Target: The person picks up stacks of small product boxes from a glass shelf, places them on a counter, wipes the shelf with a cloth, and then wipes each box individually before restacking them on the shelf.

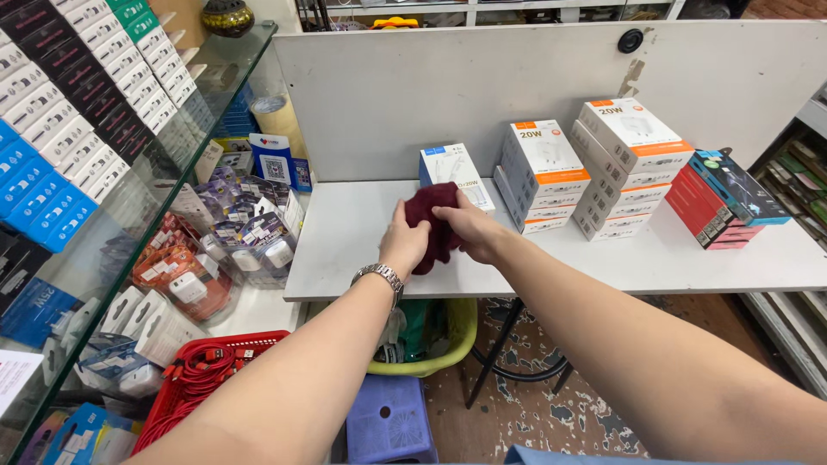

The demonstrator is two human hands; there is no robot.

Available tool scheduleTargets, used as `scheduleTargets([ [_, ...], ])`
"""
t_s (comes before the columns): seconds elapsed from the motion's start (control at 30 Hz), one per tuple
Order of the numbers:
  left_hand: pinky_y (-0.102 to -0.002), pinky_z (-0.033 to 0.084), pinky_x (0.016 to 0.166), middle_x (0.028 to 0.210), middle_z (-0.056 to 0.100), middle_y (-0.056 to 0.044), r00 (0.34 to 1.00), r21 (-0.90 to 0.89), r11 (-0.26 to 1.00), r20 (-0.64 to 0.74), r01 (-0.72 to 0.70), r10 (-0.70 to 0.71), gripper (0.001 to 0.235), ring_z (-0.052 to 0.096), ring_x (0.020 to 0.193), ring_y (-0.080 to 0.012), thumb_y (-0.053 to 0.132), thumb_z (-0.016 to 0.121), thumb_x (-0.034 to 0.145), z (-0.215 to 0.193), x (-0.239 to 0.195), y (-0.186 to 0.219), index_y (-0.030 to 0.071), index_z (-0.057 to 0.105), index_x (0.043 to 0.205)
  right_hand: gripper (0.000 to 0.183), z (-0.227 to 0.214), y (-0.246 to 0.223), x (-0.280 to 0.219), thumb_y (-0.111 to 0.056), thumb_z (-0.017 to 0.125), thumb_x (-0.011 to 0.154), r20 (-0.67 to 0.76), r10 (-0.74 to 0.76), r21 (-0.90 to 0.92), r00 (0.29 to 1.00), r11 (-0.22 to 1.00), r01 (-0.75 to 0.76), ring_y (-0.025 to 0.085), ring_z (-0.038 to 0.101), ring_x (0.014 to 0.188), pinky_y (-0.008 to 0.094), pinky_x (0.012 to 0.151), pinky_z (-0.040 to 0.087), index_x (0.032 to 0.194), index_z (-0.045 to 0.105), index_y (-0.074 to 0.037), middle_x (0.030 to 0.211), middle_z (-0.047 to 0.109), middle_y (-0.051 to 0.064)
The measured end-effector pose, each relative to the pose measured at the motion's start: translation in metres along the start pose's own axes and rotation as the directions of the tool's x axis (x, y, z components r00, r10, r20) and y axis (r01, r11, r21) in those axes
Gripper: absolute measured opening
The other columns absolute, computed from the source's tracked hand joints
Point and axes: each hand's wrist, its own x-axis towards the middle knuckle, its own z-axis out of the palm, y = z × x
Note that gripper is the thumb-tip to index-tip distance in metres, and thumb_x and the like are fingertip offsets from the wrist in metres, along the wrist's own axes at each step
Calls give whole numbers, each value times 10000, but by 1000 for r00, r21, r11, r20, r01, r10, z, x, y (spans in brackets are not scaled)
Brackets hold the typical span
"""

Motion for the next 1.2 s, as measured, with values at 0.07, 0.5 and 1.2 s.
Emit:
scheduleTargets([
  [0.07,-380,484,1018,1348,604,-152,986,-59,996,154,71,-61,698,607,1233,-276,212,600,893,4,7,-15,129,336,1534,475,-3,5,6,-243,498,1014,14,102,-237,995,967,-96,273,575,1096,422,882,499,1483,441,-187,1399,573,135],
  [0.5,-362,537,918,1211,714,-103,984,-104,980,62,171,-165,379,681,1098,-218,240,538,962,4,-24,17,104,656,1295,424,-10,10,14,-281,471,1040,36,116,-21,993,993,-115,133,536,809,322,756,512,1438,537,-152,1010,626,25],
  [1.2,-404,554,798,1046,761,-126,636,-515,856,-676,-46,-373,289,733,937,-242,170,524,973,-35,-279,9,26,687,1165,332,120,48,-145,-281,530,1009,750,216,-260,626,965,-21,224,691,970,401,880,568,1287,598,-111,1192,689,92],
])
